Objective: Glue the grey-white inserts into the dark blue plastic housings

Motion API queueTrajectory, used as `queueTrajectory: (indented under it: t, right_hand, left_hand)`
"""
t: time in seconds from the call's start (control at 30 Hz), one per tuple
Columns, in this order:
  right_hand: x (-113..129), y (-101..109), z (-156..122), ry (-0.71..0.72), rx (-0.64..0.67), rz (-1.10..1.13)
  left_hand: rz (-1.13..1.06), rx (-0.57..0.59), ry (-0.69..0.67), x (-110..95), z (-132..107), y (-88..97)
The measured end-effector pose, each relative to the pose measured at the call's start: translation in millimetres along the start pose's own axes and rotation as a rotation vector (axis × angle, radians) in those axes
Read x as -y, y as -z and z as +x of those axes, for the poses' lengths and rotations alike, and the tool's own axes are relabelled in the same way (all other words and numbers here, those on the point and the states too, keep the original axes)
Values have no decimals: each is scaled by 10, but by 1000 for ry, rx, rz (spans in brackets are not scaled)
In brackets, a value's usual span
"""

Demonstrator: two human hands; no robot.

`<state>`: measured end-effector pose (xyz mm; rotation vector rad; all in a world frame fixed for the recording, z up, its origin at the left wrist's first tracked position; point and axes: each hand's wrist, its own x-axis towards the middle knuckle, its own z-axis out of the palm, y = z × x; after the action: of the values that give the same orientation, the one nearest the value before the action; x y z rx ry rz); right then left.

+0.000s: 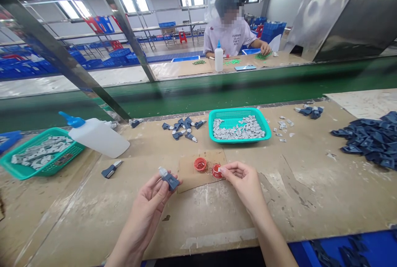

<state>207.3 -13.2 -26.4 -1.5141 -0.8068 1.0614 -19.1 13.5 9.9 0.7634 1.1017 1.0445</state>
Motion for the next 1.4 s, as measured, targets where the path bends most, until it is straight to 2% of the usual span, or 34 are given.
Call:
queueTrajectory:
  t: [0.13,0.33,0.67,0.8,0.9,0.97,1.07,1.13,1.23,1.33,1.4]
  right_hand:
    - [197,-6,-173,17,26,46]
    - [414,-183,-412,48,142,129]
    - [343,-292,-432,-12,293,236]
    - [337,-293,-445,-29,432,224]
    - [323,-299,-464,-76,600,304]
    - [308,-321,-486,-89,642,344]
    - [292,-390,-522,-55,528,347]
    - [311,-446,-533,-23,445,332]
    - [415,-481,-499,-22,387,241]
    - [577,-378,-363,-24,387,61]
    - [672,-226,-178,52,322,-74]
  left_hand:
    - [29,35,-66,102,-25,-102]
    - [8,36,-135,224,-79,-324]
    - [-2,88,-252,178,-140,-352]
    - [23,94,-262,158,-181,-349]
    - [31,63,-279,178,-205,-330]
    - [57,67,-310,204,-212,-306]
    - [84,50,-322,235,-206,-278]
    - [74,38,-277,234,-191,-279]
    - [44,115,-205,199,-154,-310]
    - [25,159,-186,180,-93,-334]
    - [23,141,-163,200,-26,-302]
